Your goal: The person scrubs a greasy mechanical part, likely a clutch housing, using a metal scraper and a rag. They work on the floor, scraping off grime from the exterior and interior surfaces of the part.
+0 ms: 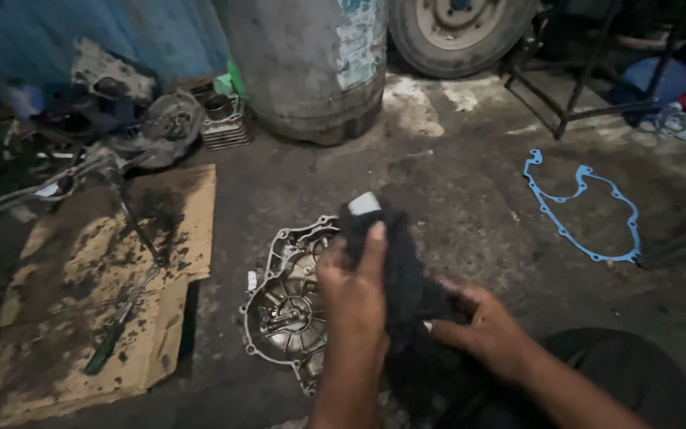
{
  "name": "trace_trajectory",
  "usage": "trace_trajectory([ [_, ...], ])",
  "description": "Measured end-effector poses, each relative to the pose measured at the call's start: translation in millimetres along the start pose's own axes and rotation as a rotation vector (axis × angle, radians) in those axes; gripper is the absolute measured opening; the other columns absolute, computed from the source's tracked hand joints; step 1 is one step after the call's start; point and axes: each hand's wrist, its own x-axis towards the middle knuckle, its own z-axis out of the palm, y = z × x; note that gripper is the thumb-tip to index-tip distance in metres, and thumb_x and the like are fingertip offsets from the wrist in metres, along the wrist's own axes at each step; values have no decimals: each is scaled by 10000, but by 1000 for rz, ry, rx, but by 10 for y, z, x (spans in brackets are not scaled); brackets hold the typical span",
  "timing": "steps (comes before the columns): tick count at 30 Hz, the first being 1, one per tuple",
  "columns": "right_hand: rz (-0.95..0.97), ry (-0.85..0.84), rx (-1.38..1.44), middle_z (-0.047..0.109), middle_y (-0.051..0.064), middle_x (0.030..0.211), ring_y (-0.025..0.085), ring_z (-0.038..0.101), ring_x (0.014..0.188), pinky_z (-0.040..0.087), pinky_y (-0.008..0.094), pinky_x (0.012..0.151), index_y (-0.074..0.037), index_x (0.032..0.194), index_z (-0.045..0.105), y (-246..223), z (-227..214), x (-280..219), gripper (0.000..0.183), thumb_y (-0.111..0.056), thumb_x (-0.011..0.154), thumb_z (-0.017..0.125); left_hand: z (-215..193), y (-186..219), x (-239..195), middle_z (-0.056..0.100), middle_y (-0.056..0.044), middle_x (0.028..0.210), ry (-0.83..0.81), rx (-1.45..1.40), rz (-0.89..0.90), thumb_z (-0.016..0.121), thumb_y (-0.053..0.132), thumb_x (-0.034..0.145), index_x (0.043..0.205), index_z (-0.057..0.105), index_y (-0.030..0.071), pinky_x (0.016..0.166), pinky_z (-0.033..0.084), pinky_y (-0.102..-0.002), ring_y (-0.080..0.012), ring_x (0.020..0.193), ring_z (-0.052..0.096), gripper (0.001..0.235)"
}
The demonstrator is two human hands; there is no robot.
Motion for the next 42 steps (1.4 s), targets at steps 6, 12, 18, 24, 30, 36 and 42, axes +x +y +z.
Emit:
trace_trajectory([
  [6,-177,77,211,793,128,961,227,744,837,588,370,737,77,1081,746,364,-9,-112,318,-4,789,652,67,-159,-186,759,-98,983,-301,313,234,808,221,879,1102,687,-56,758,585,-275,-137,840,714,375],
  [12,-314,357,167,738,99,1012,207,710,878,571,344,757,28,1120,691,549,-26,-123,346,-6,789,597,68,-121,-248,774,-62,957,-515,279,112,796,163,837,1044,726,-15,751,593,-271,-119,820,713,282],
  [18,-508,241,230,749,114,1072,208,720,949,573,341,818,52,1173,672,577,-163,-169,374,-61,846,529,57,-118,-270,772,-47,919,-523,333,100,803,184,823,1007,721,2,729,585,-277,-118,787,707,271],
  [24,-189,277,198,746,116,1028,209,717,890,567,361,758,5,1266,641,603,31,-175,466,17,800,627,160,-39,-346,690,-124,716,97,487,216,650,426,937,819,674,-35,600,490,-367,-206,626,614,477],
  [30,-881,351,-698,621,201,1176,285,597,1130,449,378,946,83,1287,574,768,128,-320,504,-147,888,779,-394,363,206,649,-69,768,234,-139,24,573,481,987,912,674,53,597,521,-363,-196,669,618,446],
  [36,-177,199,235,727,113,868,200,667,761,533,348,658,106,1150,691,450,-221,-22,379,-226,969,662,-755,-250,690,714,-114,1065,-74,-328,-59,599,202,875,1271,557,39,779,593,-373,-244,893,710,430],
  [42,-297,258,193,752,74,1068,148,707,938,559,289,806,33,1217,653,70,-141,12,391,-214,915,622,-540,-151,552,685,-90,1255,-176,505,332,620,73,832,1322,623,96,931,519,-350,-240,1078,661,490],
])
